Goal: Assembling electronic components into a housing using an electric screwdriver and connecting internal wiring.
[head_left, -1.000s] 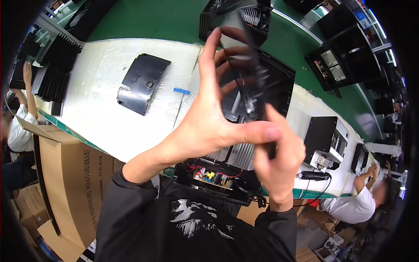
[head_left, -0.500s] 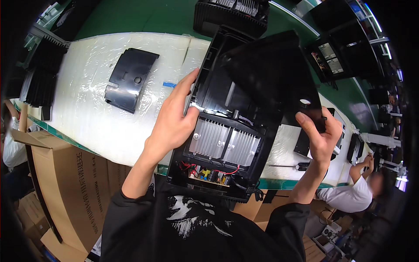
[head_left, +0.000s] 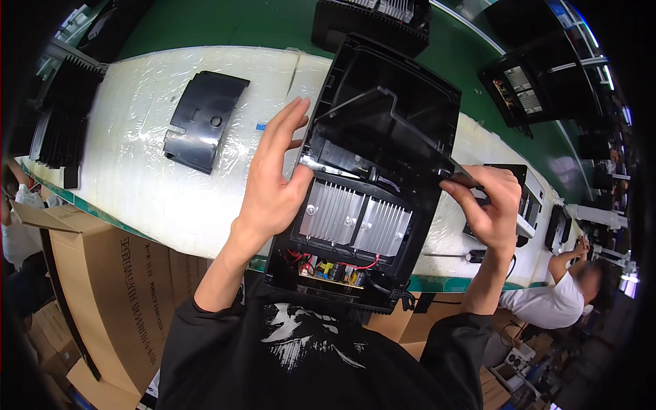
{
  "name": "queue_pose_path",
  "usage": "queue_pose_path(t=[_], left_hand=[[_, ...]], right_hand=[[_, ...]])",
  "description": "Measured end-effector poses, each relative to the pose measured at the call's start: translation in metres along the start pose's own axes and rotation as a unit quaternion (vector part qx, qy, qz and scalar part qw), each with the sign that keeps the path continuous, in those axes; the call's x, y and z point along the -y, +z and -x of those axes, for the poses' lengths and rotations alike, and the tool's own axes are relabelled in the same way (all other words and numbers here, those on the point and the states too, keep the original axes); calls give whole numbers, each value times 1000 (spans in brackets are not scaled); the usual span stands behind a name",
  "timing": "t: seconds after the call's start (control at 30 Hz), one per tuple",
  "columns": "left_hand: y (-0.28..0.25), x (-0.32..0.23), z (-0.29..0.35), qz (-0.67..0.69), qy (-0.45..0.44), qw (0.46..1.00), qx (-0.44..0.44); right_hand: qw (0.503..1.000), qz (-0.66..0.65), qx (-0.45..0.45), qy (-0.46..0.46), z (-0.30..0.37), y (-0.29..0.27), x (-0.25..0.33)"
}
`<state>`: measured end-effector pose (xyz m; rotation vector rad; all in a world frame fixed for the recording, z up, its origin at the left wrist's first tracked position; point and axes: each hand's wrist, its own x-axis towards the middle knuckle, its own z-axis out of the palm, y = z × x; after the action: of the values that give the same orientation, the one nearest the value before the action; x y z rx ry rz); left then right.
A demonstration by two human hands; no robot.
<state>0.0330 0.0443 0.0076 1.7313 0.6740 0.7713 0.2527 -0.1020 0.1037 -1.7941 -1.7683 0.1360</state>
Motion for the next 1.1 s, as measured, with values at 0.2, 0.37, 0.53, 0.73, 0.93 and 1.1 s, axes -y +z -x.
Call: queue_pose_path(t=[0.2, 0.37, 0.53, 0.73, 0.93, 1.1], left_hand=[[-5, 2, -2, -62, 100, 993, 2], [-5, -1, 0, -79, 88, 993, -4], [-2, -1, -4, -106, 76, 991, 12], [-2, -2, 3, -66, 54, 996, 4], [-2, -2, 2, -45, 23, 999, 12], [-2, -3, 0, -9, 1, 1000, 19]], right_hand=[[999, 5, 42, -5, -5, -2, 4], [996, 51, 65, -13, -7, -5, 7], [995, 65, 79, 2, -10, -5, 6], [995, 63, 80, -6, -10, 4, 12], [991, 118, 63, 20, 5, 49, -10], [984, 132, 99, 69, 6, 63, -19]])
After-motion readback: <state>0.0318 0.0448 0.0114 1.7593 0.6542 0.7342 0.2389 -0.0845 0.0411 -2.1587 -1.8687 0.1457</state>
